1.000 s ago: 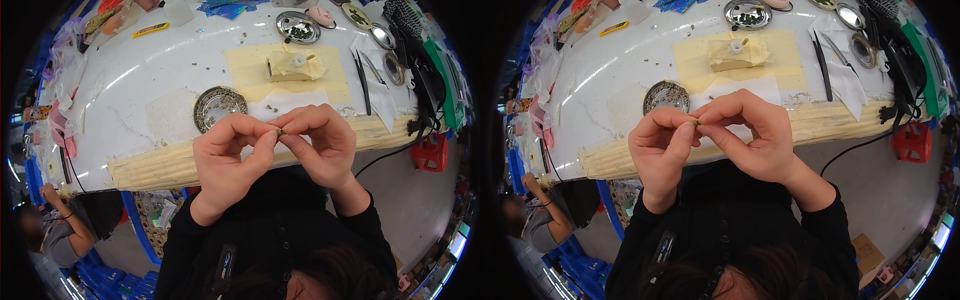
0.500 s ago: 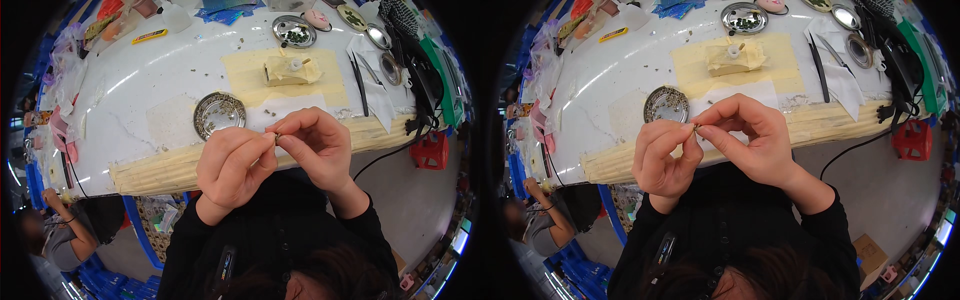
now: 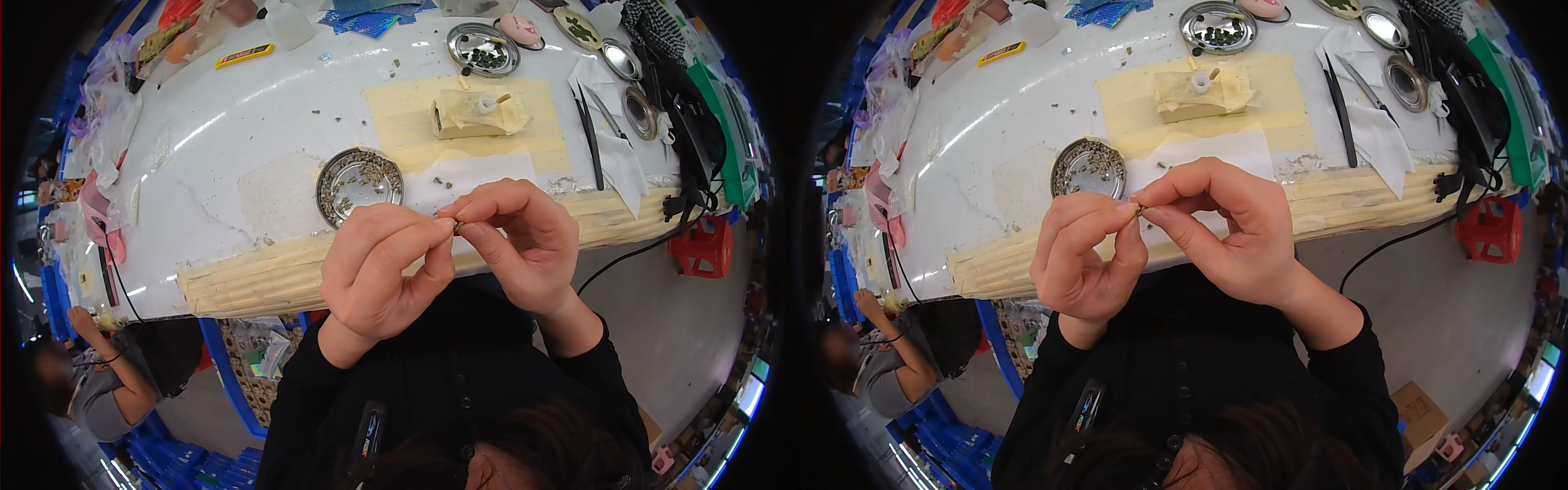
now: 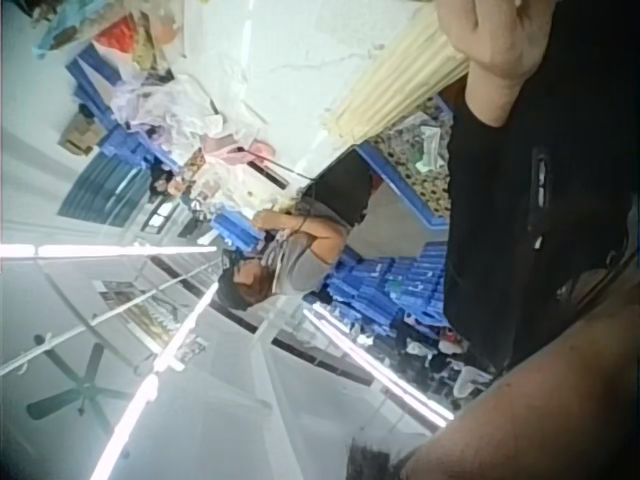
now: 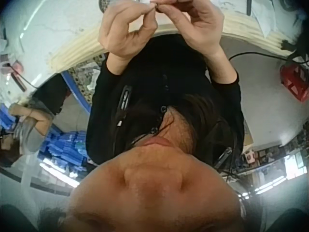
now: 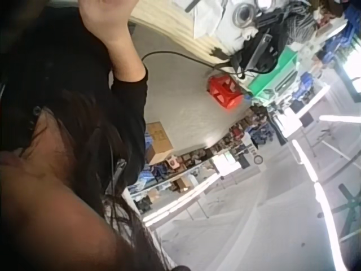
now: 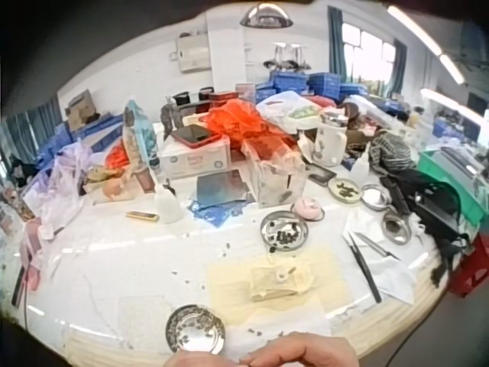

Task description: Assembling small mechanical components using tweezers on a workbench.

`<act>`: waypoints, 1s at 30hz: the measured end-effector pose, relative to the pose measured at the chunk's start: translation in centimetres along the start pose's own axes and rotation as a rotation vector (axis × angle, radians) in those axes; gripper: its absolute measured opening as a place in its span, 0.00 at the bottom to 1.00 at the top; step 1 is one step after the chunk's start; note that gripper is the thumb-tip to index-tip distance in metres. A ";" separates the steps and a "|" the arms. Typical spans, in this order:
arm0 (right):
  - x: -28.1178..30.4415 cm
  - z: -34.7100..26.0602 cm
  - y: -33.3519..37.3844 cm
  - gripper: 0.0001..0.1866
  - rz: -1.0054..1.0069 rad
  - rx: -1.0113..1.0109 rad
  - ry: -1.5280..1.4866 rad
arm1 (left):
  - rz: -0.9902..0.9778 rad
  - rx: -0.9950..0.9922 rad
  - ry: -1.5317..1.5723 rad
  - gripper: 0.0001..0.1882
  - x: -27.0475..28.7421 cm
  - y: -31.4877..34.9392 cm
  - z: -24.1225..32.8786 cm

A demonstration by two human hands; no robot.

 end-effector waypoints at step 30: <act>0.2 -0.4 -0.3 0.05 0.008 0.097 0.152 | -0.058 0.656 0.571 0.07 -0.5 1.6 -1.9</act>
Point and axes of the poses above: each hand's wrist, its own y-axis away from the middle knuckle, its own x-axis out of the back of the hand, z = x × y, the point moved 5 cm from there along -y, towards the middle knuckle, and after that the axes turned 2 degrees about -x, right-handed, at the moved point
